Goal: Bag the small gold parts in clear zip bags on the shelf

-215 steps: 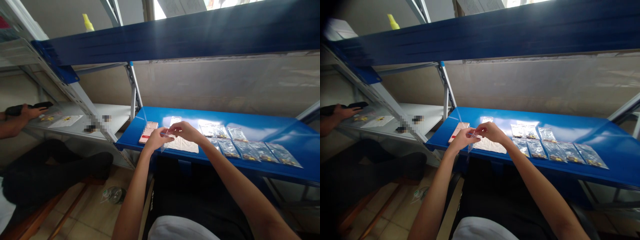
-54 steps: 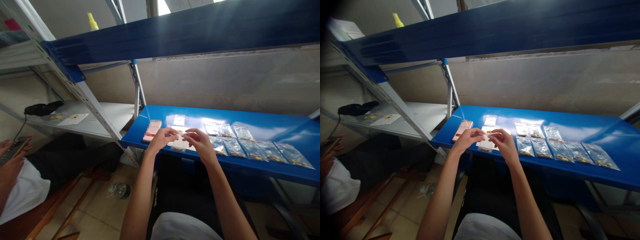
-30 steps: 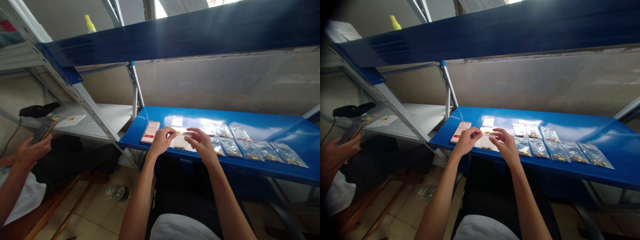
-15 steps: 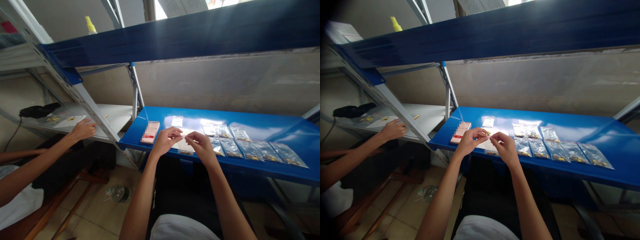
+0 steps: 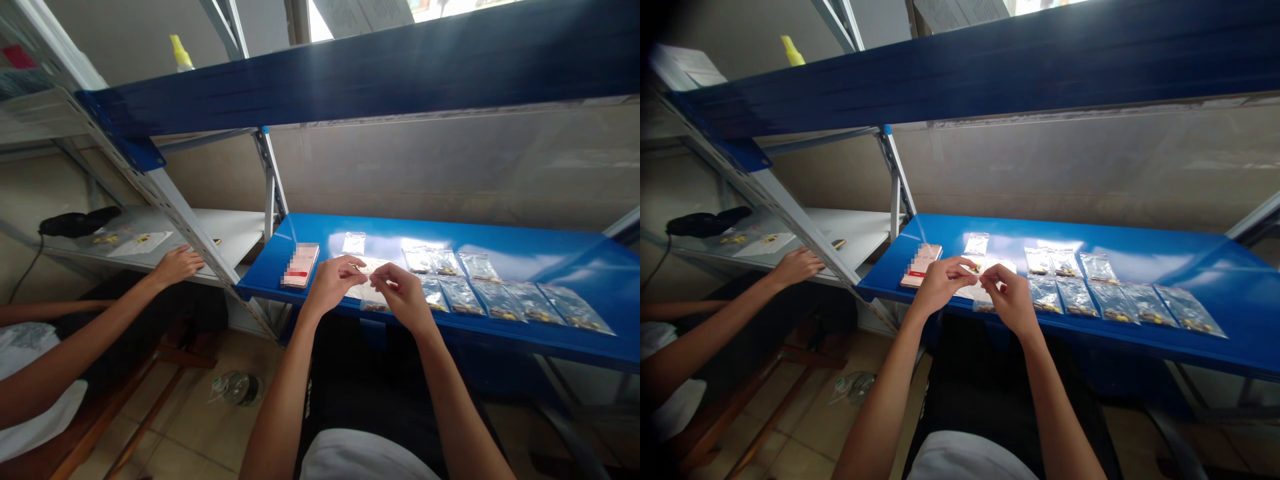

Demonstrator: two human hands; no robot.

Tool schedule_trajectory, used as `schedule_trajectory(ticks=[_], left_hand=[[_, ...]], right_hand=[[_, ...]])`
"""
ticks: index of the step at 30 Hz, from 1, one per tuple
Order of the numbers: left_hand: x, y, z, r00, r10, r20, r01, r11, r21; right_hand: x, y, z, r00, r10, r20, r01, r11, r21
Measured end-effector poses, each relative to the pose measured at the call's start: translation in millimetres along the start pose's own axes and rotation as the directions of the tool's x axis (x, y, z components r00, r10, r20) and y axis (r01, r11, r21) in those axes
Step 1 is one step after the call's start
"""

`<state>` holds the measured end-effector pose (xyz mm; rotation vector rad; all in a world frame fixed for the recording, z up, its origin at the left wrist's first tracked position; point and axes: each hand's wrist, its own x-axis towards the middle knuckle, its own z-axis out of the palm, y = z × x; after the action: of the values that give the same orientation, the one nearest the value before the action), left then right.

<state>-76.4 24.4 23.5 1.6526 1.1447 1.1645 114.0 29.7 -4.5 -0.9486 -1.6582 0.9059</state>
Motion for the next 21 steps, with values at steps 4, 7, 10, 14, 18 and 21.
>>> schedule_trajectory(ticks=[4, 7, 10, 14, 18, 21], left_hand=[[-1.6, 8.4, 6.6, 1.0, 0.022, -0.015, -0.022, 0.999, -0.025], [-2.8, 11.7, 16.5, 1.0, -0.01, -0.004, 0.009, 0.997, -0.08], [-2.7, 8.6, 33.4, 0.995, -0.037, 0.09, 0.049, 0.989, -0.137], [0.0, -0.2, 63.3, 0.995, -0.016, 0.096, 0.035, 0.978, -0.207], [7.5, -3.7, 97.1, 0.998, -0.066, 0.023, 0.07, 0.954, -0.291], [18.0, -1.9, 129.2, 0.995, -0.07, 0.076, 0.091, 0.944, -0.317]], right_hand=[[-2.0, -11.0, -9.1, 0.998, -0.008, -0.058, 0.008, 1.0, 0.002], [-2.3, -16.5, -22.3, 0.994, 0.039, -0.103, -0.034, 0.998, 0.048], [-4.0, -17.8, -39.7, 0.977, 0.083, -0.195, -0.065, 0.993, 0.1], [-9.7, -11.6, -72.2, 0.98, 0.155, -0.122, -0.146, 0.986, 0.084], [-19.9, -0.8, -115.6, 0.962, 0.263, 0.071, -0.257, 0.963, -0.083], [-30.6, 5.5, -152.6, 0.96, 0.269, 0.074, -0.255, 0.954, -0.158]])
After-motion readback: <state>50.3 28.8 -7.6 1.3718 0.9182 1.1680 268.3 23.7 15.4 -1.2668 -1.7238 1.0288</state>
